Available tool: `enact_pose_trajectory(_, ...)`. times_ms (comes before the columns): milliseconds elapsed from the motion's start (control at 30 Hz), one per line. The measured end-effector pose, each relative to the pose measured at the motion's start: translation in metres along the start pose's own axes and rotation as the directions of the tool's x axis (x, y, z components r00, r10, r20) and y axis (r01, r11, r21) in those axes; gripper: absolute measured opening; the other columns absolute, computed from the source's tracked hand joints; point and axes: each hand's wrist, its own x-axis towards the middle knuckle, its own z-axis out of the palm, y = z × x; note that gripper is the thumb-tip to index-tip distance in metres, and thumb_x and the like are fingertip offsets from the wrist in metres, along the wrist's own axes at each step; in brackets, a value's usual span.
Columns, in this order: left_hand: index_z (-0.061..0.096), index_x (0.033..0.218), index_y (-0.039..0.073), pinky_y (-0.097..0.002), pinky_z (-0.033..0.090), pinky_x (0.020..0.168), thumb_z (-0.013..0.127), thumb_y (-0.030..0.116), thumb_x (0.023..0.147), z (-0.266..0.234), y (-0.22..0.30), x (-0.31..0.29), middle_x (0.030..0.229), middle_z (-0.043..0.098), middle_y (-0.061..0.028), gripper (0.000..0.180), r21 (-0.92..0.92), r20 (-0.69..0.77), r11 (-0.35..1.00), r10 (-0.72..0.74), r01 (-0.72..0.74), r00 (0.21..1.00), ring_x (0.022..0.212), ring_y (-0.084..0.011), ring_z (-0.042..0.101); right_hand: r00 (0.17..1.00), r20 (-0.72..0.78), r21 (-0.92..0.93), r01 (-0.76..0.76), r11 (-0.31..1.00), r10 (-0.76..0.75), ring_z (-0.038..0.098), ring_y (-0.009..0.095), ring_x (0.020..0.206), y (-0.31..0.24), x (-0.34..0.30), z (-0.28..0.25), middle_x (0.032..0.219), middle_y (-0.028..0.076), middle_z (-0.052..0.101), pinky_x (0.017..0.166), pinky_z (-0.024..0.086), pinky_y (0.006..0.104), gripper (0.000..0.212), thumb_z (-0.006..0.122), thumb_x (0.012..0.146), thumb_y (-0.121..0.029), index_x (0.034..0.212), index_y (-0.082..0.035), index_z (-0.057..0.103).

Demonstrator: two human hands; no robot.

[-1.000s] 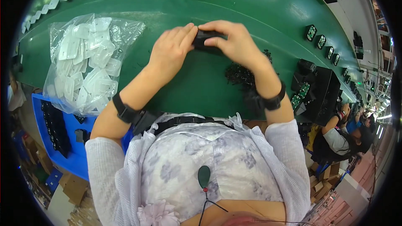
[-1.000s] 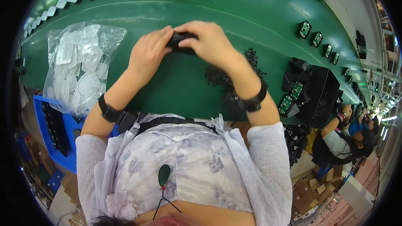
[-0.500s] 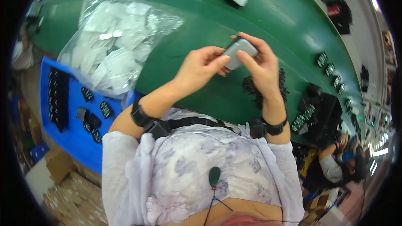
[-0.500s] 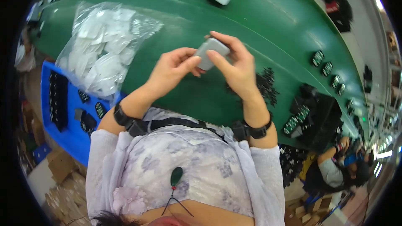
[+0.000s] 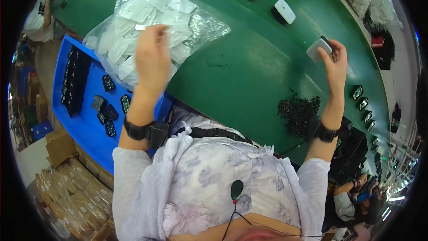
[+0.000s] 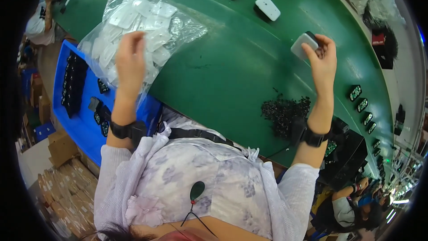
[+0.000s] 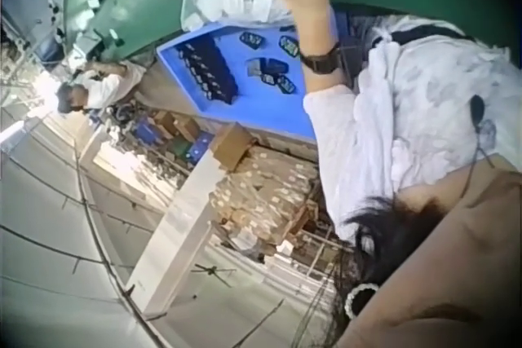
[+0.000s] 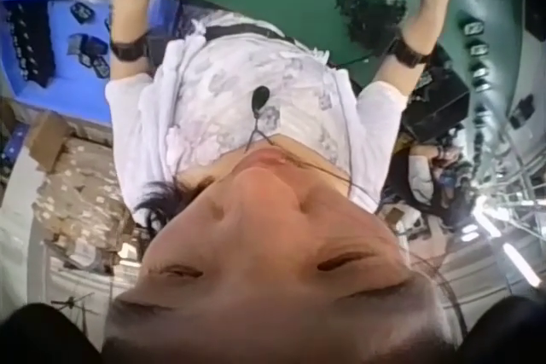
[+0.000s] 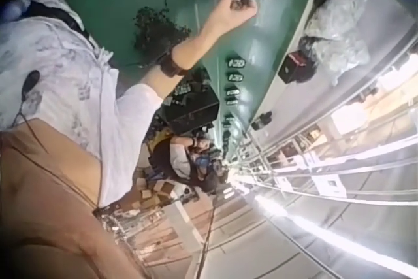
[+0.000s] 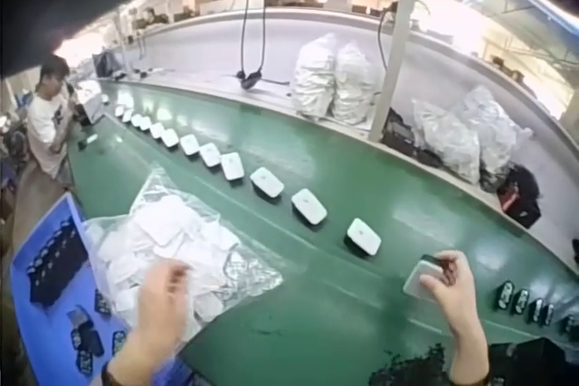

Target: Assembling small electronic components into plastic casings on a manufacturing production line.

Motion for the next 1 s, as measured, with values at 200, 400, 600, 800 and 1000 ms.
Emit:
enact_pose_trajectory(200,0.061,0.098,0.004,-0.0414,0.045,0.081,0.069,0.014,0.078,-0.009,-0.035,0.005,0.103,0.06,-0.0113,0.024,0.506,0.273,0.849,0.01,-0.153,0.962,0.098,-0.0317,0.053,0.934,0.313,-0.146,-0.134,0.98,0.174,0.057,0.014,0.099,0.017,0.052,-0.02,0.104,0.006,0.062,0.083,0.045,0.027,0.037,0.07,0.083,-0.015,0.117,-0.004,0.06)
enact_pose_trajectory(400,0.06,0.103,0.001,-0.0409,0.045,0.082,0.069,0.008,0.075,0.021,-0.007,0.026,0.108,0.059,-0.0112,0.03,0.324,0.363,0.834,0.326,-0.447,0.873,0.096,-0.0321,0.053,0.9,0.322,-0.25,-0.219,0.943,0.294,0.057,0.014,0.099,0.029,0.074,-0.021,0.106,0.004,0.063,0.087,0.044,0.0279,0.04,0.07,0.083,-0.022,0.119,-0.005,0.06)
enact_pose_trajectory(600,0.059,0.103,0.001,-0.0412,0.043,0.08,0.068,0.004,0.074,0.021,0.004,0.03,0.101,0.055,-0.0139,0.03,0.421,0.503,0.803,0.18,-0.422,0.845,0.094,-0.0322,0.051,0.977,0.131,-0.268,-0.127,0.955,0.167,0.058,0.012,0.094,0.03,0.063,-0.032,0.1,0.003,0.064,0.083,0.045,0.0285,0.034,0.068,0.085,-0.024,0.113,-0.005,0.064)
enact_pose_trajectory(800,0.055,0.097,-0.001,-0.044,0.045,0.074,0.066,0.006,0.078,-0.007,0.0,0.027,0.1,0.055,-0.0165,0.022,0.541,0.415,0.795,0.031,-0.274,0.909,0.093,-0.0385,0.055,0.94,0.299,-0.428,0.287,0.857,-0.165,0.059,0.017,0.079,-0.012,-0.027,-0.01,0.086,0.005,0.06,0.069,0.047,0.03,0.018,0.071,0.079,-0.013,0.093,-0.005,0.063)
enact_pose_trajectory(1000,0.054,0.097,0.004,-0.0361,0.044,0.059,0.06,0.016,0.09,-0.035,0.029,0.034,0.081,0.059,-0.0104,0.015,0.426,0.226,0.904,-0.081,-0.024,0.971,0.062,-0.0246,0.056,0.903,0.427,-0.537,0.299,0.789,-0.052,0.058,0.03,0.081,-0.009,-0.099,0.017,0.089,0.011,0.055,0.07,0.048,0.0376,0.018,0.069,0.077,-0.008,0.091,-0.004,0.058)
